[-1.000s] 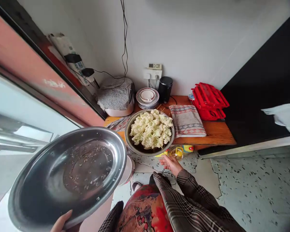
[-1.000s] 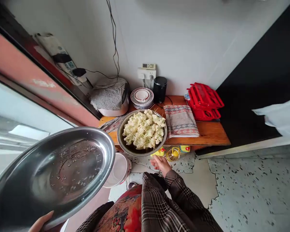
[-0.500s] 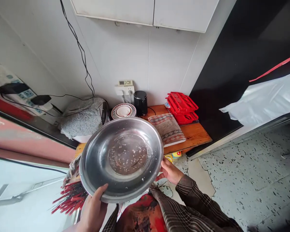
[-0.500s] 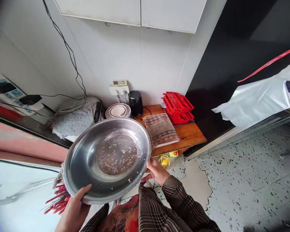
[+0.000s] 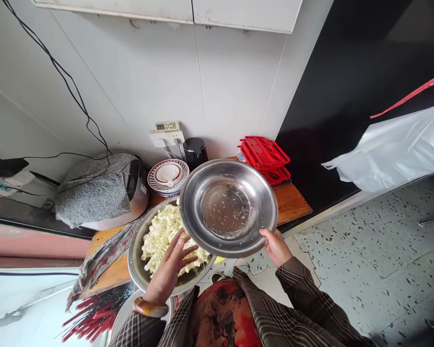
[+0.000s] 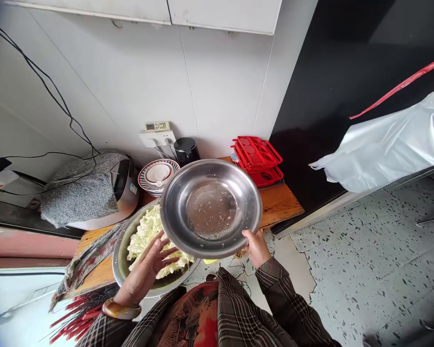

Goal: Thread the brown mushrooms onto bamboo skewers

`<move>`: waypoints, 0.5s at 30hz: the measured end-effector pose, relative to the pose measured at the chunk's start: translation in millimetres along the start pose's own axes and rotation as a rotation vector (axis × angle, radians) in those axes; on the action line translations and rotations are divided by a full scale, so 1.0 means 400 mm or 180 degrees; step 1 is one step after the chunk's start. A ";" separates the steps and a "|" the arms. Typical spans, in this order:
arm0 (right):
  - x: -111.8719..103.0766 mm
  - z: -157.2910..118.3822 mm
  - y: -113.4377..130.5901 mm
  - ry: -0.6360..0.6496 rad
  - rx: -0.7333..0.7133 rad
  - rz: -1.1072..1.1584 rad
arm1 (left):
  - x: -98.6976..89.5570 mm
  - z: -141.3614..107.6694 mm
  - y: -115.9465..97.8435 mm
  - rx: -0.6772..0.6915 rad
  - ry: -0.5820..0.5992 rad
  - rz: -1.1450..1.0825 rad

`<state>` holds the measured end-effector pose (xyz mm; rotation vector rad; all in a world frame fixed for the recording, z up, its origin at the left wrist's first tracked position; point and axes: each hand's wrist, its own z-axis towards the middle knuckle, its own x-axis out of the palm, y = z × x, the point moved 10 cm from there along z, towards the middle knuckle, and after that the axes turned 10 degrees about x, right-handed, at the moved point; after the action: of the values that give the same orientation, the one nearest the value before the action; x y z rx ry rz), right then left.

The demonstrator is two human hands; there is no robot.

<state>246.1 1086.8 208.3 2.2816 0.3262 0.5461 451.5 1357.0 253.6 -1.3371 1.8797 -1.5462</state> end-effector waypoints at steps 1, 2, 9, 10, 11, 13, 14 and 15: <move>-0.016 0.010 0.010 -0.0099 -0.0036 0.0062 | -0.017 0.002 0.004 -0.0021 -0.0095 -0.0056; -0.031 0.019 0.019 -0.0192 -0.0067 0.0116 | -0.038 0.002 0.010 -0.0048 -0.0201 -0.0122; -0.154 0.042 0.059 -0.0853 -0.0273 0.0303 | -0.189 -0.022 0.013 0.0042 -0.0867 -0.0311; -0.176 0.042 0.060 -0.0926 -0.0288 0.0289 | -0.214 -0.030 0.008 0.0090 -0.0990 -0.0333; -0.199 0.045 0.063 -0.1018 -0.0300 0.0272 | -0.241 -0.038 0.003 0.0140 -0.1140 -0.0355; -0.253 0.055 0.078 -0.1372 -0.0338 0.0264 | -0.299 -0.055 -0.005 0.0241 -0.1460 -0.0408; -0.265 0.069 0.092 -0.1410 -0.0361 0.0308 | -0.324 -0.062 -0.008 0.0291 -0.1583 -0.0442; -0.267 0.088 0.114 -0.1370 -0.0413 0.0378 | -0.344 -0.068 -0.008 0.0330 -0.1664 -0.0479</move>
<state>172.4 992.5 189.1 2.2292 -0.0559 0.1192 499.0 1486.2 227.6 -1.6663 1.3870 -1.1825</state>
